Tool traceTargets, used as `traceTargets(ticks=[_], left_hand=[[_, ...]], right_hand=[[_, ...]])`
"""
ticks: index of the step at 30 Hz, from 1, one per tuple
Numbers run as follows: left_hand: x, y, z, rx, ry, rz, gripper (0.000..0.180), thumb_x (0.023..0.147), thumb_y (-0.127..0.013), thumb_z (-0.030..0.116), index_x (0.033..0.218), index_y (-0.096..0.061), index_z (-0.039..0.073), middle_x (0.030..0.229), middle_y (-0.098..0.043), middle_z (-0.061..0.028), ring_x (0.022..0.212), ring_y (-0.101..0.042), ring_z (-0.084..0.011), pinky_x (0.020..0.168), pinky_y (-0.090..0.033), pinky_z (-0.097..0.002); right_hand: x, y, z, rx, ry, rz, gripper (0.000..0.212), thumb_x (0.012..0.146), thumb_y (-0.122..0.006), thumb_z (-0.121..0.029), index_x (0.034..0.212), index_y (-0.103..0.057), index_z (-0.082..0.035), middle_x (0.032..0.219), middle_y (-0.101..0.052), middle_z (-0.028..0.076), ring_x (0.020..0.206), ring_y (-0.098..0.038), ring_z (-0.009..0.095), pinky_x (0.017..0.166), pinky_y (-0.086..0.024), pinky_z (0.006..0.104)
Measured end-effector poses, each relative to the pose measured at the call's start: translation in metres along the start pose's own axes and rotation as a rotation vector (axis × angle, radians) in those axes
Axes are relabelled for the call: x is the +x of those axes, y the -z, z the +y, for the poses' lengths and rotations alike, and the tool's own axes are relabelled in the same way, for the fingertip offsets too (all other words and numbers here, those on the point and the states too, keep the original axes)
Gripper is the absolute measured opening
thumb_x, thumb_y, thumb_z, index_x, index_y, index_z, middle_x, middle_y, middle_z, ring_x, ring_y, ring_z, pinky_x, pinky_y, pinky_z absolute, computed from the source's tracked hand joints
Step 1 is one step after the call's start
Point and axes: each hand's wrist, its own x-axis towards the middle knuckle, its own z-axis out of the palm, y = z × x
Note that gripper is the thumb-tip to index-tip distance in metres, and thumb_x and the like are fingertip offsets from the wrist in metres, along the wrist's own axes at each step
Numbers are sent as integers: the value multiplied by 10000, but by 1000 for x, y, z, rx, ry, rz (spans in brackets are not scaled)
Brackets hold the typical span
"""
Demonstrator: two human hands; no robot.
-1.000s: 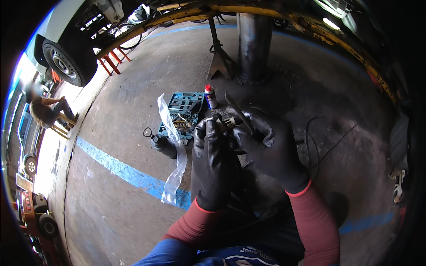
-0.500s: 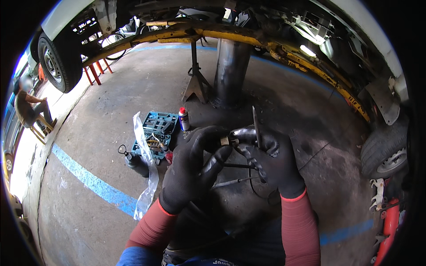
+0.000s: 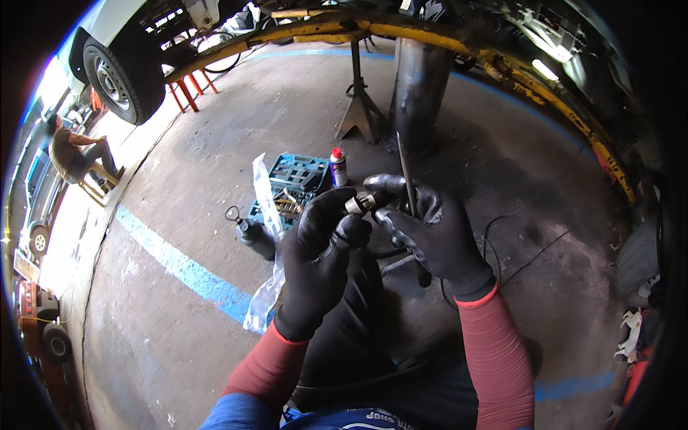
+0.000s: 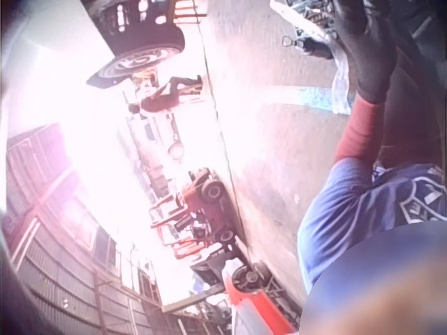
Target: The person sits on the garage floor and uses a screwdriver to disassemble a small cylindrical car component. They remove a small internal piece, inspect the interior, and then reassemble the component by screwing the parts back together.
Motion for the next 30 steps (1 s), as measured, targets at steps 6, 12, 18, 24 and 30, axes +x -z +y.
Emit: traceTargets(ticks=[6, 12, 18, 24, 30], left_hand=[[-6, 21, 1, -53, 45, 50, 364, 1068, -661, 138, 1381, -613, -42, 1203, -729, -84, 1042, -675, -125, 931, -546, -300], [-5, 40, -1, -13, 18, 17, 386, 1071, -664, 165, 1395, -619, -40, 1188, -703, -93, 1060, -681, -140, 920, -557, -313], [-7, 50, -4, 29, -48, 24, 403, 1070, -666, 154, 1422, -616, -36, 1187, -673, -84, 1042, -682, -135, 907, -558, -298], [-10, 56, -2, 6, 31, -5, 408, 1046, -690, 107, 1422, -616, -32, 1181, -676, -85, 1037, -678, -127, 898, -557, -292], [-9, 60, -2, 35, -52, -22, 375, 1029, -709, 101, 1373, -629, -25, 1193, -674, -89, 1063, -673, -145, 912, -556, -309]], right_hand=[[9, -27, 18, -39, 136, 16, 374, 958, -709, -7, 1326, -654, 36, 1093, -759, 98, 921, -705, 91, 825, -595, 273], [20, -41, 26, 117, 92, -37, 384, 958, -715, -4, 1337, -664, 28, 1087, -756, 80, 915, -694, 71, 795, -586, 249], [22, -43, 16, 229, -17, -150, 426, 975, -692, 11, 1399, -647, 18, 1139, -766, 68, 912, -686, 55, 785, -580, 236], [24, -47, 18, 215, -100, -140, 422, 971, -686, 19, 1392, -653, 17, 1123, -769, 70, 876, -672, 49, 755, -570, 229], [24, -52, 11, 237, -79, -111, 331, 950, -690, 18, 1280, -686, 24, 1008, -759, 60, 811, -663, 54, 730, -556, 238]])
